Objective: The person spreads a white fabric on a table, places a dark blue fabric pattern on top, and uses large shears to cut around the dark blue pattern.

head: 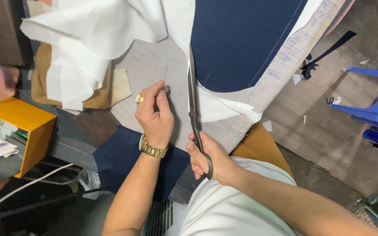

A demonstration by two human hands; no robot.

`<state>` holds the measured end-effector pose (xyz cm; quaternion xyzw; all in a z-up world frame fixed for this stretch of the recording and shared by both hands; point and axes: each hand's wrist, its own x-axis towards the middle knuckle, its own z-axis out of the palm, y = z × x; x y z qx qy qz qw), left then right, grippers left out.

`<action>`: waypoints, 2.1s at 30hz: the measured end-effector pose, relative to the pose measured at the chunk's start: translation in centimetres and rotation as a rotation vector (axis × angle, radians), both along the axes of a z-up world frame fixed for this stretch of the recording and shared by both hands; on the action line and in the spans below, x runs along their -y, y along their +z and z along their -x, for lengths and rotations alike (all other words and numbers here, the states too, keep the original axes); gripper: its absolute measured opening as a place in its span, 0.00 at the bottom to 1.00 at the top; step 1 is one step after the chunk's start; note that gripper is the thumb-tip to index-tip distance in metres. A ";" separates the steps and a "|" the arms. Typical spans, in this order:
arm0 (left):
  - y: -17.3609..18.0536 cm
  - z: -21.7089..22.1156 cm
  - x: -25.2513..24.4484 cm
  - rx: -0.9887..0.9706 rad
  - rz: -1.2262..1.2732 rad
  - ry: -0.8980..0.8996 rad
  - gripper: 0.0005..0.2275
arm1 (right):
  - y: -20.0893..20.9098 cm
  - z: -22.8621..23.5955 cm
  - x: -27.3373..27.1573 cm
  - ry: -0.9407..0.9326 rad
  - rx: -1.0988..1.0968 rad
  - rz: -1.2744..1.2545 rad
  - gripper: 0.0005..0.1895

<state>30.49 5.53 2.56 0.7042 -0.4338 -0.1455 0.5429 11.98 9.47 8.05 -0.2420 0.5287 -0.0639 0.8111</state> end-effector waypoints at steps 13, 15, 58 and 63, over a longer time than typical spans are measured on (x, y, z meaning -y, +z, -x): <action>0.4 -5.4 10.4 0.388 -0.031 -0.293 0.07 | 1.0 -3.1 1.1 0.004 -0.056 -0.120 0.34; 0.0 -5.5 10.6 0.418 -0.044 -0.286 0.07 | 0.7 -3.5 1.2 0.008 -0.054 -0.066 0.33; -0.8 -5.7 10.7 0.488 -0.082 -0.335 0.05 | 1.2 -8.2 6.2 -0.079 -0.063 0.064 0.35; -1.0 -5.6 10.8 0.503 -0.078 -0.323 0.05 | 0.3 -7.6 6.5 -0.152 -0.004 0.118 0.29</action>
